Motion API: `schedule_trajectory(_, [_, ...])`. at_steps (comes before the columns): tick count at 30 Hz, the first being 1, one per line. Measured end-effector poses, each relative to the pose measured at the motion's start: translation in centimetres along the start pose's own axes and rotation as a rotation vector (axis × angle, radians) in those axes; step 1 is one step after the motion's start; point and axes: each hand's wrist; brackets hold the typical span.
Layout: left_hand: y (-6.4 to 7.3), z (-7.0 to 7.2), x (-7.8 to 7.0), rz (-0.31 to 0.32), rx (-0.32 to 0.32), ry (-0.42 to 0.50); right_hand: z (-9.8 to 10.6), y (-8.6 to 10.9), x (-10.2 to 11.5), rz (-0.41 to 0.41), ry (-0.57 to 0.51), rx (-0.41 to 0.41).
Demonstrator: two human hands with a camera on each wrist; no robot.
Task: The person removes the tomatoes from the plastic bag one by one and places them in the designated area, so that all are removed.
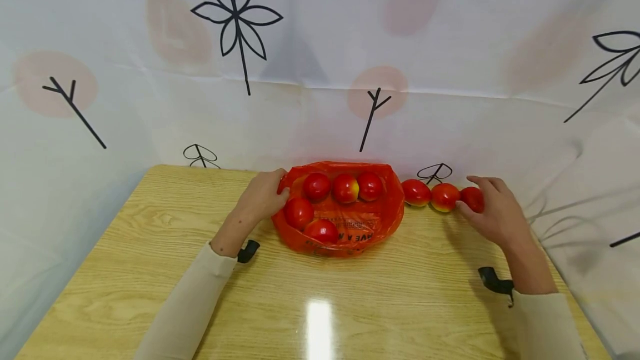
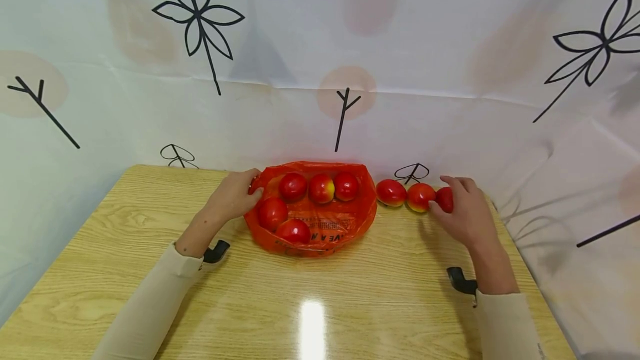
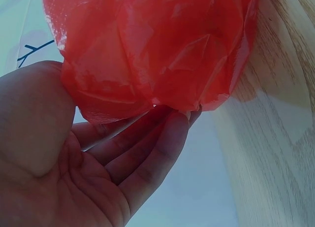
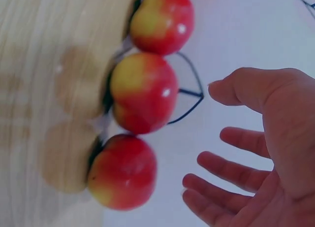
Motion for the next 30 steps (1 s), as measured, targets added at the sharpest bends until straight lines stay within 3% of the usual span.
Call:
schedule_trajectory(7, [0.0,0.1,-0.1,-0.001,0.000,0.000,0.6,0.1,1.9,0.054,-0.013,-0.070])
schedule_trajectory(30, [0.1,0.1,-0.3,-0.010,-0.008,0.002,0.4,-0.2,6.3,0.127,-0.102,-0.085])
Point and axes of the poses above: each hand's wrist, its own y-axis away from the middle knuckle, its own z-axis out of the back of the hand, x = y × z, and after that the axes turned 6 degrees about y, right-handed
